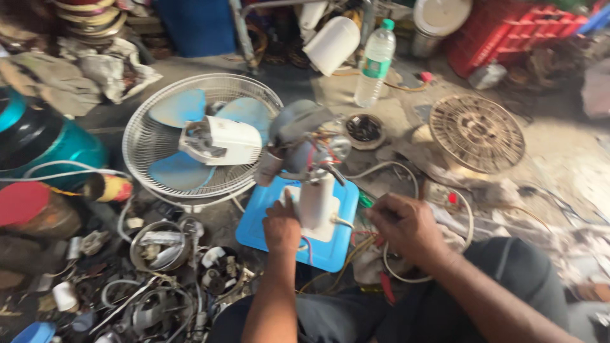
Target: The person repairs a fan motor by stripping wires, twisting connections, and using pliers and a screwdriver. They repeatedly test the motor by plugging and unplugging a power cord, adjusting internal components, and securing the motor housing.
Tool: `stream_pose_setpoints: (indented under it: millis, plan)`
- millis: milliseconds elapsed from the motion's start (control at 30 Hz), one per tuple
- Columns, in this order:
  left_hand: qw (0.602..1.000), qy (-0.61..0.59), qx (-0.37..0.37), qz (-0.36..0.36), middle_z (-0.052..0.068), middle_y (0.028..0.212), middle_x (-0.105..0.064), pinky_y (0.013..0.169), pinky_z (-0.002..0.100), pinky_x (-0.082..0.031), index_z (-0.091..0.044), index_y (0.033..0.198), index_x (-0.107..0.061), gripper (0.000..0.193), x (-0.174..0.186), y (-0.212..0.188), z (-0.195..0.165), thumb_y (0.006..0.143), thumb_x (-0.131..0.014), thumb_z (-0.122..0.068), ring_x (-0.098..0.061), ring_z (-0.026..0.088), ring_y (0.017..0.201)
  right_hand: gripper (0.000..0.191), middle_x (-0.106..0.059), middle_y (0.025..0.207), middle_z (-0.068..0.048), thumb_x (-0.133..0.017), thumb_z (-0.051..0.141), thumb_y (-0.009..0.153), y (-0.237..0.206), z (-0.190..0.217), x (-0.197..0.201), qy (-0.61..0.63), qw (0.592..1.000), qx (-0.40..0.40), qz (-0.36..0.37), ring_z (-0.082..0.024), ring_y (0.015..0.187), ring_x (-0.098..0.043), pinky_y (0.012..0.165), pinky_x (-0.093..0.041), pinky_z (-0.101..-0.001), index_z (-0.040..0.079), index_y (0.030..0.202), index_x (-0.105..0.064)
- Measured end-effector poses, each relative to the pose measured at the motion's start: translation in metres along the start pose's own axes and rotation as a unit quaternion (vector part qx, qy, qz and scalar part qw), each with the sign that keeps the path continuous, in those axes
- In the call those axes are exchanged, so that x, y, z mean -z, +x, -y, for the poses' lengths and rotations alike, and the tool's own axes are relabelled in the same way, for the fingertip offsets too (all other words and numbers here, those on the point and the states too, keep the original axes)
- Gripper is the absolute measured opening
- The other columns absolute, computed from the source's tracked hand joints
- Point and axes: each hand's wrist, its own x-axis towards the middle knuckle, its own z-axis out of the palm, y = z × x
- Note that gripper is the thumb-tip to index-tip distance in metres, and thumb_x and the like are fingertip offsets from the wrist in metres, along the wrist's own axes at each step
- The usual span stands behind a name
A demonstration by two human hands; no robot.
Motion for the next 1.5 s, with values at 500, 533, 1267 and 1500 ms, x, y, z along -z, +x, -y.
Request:
stream_pose_setpoints:
  millis: [500,533,1267,1500]
  plan:
    - [0.947,-0.308,0.086,0.014,0.026,0.135,-0.054,0.099,0.05,-0.047,-0.001,0.147,-0.039,0.073,0.016,-0.02,0.019,0.082,-0.071,-0.012,-0.056,0.045,0.12,0.039,-0.081,0.086,-0.011,-0.079,0.022,0.083,0.073,-0.227,0.056,-0.191,0.933,-0.191,0.239,-0.027,0.076,-0.083,0.071,-0.065,-0.0408,0.025,0.121,-0.08]
    - [0.942,-0.325,0.088,0.005,0.026,0.136,-0.053,0.1,0.05,-0.047,-0.001,0.148,-0.038,0.074,0.022,-0.022,0.019,0.083,-0.072,-0.013,-0.056,0.045,0.121,0.041,-0.081,0.087,-0.01,-0.081,0.022,0.081,0.074,-0.225,0.055,-0.205,0.938,-0.16,0.227,-0.026,0.078,-0.081,0.073,-0.064,-0.0399,0.025,0.121,-0.078]
    - [0.835,-0.549,-0.003,-0.045,0.017,0.122,-0.072,0.099,0.041,-0.052,-0.003,0.13,-0.062,0.065,0.114,0.03,-0.043,0.076,-0.086,-0.03,-0.069,0.032,0.116,0.023,-0.08,0.082,-0.01,-0.079,0.021,0.078,0.072,-0.199,0.071,-0.234,0.943,-0.115,0.207,-0.026,0.081,-0.077,0.074,-0.063,-0.0395,0.021,0.101,-0.077]
    - [0.795,-0.601,0.04,-0.076,0.013,0.108,-0.077,0.089,0.039,-0.057,-0.005,0.127,-0.065,0.061,0.124,0.016,-0.055,0.073,-0.087,-0.025,-0.074,0.027,0.1,0.038,-0.08,0.089,-0.009,-0.087,0.029,0.071,0.067,-0.201,0.078,-0.257,0.947,-0.033,0.19,-0.026,0.082,-0.078,0.076,-0.06,-0.039,0.026,0.107,-0.077]
